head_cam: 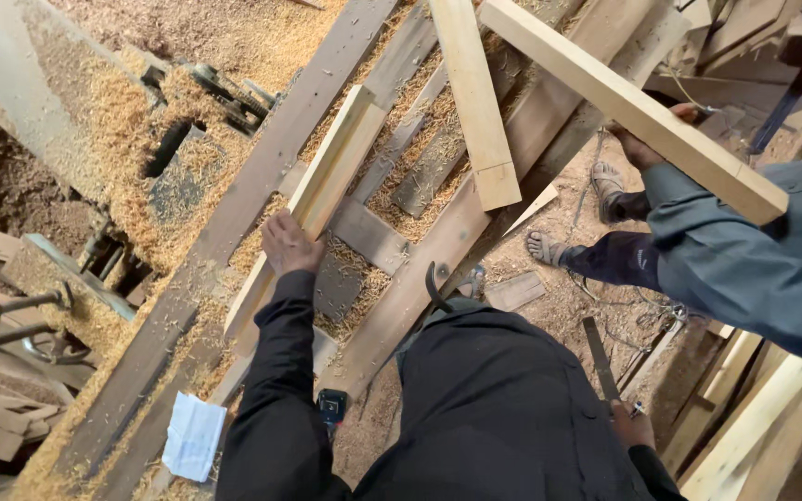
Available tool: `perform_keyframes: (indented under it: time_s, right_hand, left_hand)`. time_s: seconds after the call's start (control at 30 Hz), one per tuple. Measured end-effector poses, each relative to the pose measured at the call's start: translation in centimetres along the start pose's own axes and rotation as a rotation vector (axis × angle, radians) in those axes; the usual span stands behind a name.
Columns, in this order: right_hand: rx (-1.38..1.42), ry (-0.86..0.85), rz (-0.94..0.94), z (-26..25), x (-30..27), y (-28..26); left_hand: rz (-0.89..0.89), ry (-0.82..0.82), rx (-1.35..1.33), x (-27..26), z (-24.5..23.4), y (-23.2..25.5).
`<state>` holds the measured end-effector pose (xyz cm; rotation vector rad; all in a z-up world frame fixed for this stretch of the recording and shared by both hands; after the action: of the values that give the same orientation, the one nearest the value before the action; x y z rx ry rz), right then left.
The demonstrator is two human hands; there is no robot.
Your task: The person measures and marks wooden boards on a workshop bench using a measuring tape, a square, and a pencil.
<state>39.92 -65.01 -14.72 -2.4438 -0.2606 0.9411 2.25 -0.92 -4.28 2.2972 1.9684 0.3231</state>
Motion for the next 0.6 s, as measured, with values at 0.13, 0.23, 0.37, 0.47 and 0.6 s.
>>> perform_keyframes:
  time_s: [0.13, 0.23, 0.37, 0.47, 0.6]
  right_hand:
    - [0.117, -0.020, 0.035, -0.5, 0.3, -0.7]
    - [0.098, -0.038, 0.031, -0.9, 0.8, -0.8]
    - [0.017, 0.024, 0.097, -1.9, 0.4, 2.8]
    - [0.012, 0.027, 0.125, -1.2, -0.8, 5.9]
    - [0.047, 0.013, 0.113, 0.0, -3.2, 8.7]
  left_hand:
    - [0.042, -0.091, -0.042, 1.8, 0.8, -1.1]
    - [-0.082, -0.151, -0.013, 2.5, 0.7, -2.3]
    - [-0.038, -0.125, -0.132, -1.1, -2.9, -1.9]
    - [-0.091, -0.318, -0.165, -5.5, -5.1, -1.7]
    - [0.132, -0.295, -0.073, -9.7, -5.0, -0.2]
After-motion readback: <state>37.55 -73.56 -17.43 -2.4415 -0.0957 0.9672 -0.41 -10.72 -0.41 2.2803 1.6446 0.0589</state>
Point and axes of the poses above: each hand's wrist, its own x-axis towards the middle knuckle, its own z-axis out of the palm, y = z × x, the point moved 5 cm from there along x, towards the middle knuckle, and after that the axes turned 9 degrees about -z, right-handed, at the moved point
